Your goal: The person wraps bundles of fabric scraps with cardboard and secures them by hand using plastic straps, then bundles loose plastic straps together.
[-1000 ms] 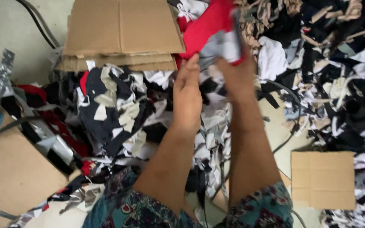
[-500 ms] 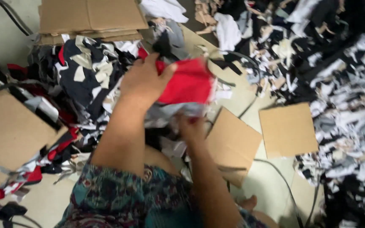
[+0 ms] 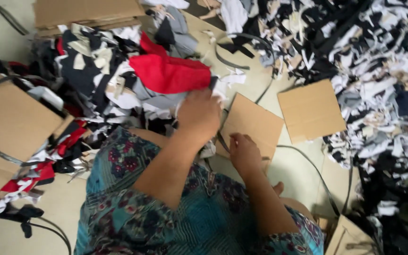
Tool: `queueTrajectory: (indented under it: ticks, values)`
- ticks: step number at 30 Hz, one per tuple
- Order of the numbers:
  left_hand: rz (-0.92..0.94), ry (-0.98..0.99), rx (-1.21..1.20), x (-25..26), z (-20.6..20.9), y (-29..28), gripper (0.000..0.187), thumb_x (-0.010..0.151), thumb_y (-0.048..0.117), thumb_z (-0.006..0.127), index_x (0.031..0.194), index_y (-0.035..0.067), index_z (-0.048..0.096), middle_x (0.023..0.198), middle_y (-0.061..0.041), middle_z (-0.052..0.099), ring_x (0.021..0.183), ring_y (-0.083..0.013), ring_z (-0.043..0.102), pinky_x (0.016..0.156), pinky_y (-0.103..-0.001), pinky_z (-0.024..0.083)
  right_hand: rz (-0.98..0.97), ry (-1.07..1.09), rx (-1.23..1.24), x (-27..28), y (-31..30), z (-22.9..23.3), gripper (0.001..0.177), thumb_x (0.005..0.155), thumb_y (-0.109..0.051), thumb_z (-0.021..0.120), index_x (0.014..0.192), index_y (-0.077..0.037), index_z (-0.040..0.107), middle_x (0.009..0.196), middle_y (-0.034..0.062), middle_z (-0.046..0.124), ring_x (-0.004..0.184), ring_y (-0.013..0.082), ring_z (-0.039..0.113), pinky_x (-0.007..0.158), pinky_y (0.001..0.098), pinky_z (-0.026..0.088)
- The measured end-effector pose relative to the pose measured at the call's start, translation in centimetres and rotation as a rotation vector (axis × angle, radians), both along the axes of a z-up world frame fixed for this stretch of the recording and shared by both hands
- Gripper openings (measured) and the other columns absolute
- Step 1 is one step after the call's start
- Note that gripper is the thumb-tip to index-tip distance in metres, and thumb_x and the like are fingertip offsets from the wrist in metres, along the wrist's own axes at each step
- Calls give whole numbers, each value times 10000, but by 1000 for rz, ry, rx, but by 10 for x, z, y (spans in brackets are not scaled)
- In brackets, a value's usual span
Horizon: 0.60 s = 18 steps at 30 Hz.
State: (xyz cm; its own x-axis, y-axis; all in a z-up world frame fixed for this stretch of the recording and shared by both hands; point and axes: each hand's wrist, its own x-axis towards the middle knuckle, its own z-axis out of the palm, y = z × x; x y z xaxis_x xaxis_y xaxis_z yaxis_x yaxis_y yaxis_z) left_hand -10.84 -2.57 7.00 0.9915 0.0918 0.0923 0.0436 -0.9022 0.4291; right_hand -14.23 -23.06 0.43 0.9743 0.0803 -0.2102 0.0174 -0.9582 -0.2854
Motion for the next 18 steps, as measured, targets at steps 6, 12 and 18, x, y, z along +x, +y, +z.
queueTrajectory:
  ticks: [6,12,18]
  values:
    - [-258,400,-410,-20,-44,-34,375,985,162,472,1284,220,692,1244,-118,691,1190,-385,655,955,-533,545,63,299,-429,-19,-38,-5,435,977,-497,593,1343,-266,546,1419,58,469,1388,314,437,1064,472,454]
    - [-107,404,-594,-25,-37,-20,381,967,118,570,1336,176,646,1277,-161,688,1242,-377,620,1023,-541,515,-11,398,-337,-13,-12,14,426,996,-509,505,1367,-303,537,1339,34,584,1344,290,516,1082,522,370]
    - [-136,596,-667,-34,-13,-22,348,1026,166,438,1278,143,677,1292,-106,703,1261,-332,619,1044,-467,505,14,361,-67,-38,10,-13,339,991,-398,527,1177,-158,678,1076,127,750,1075,363,713,913,527,549]
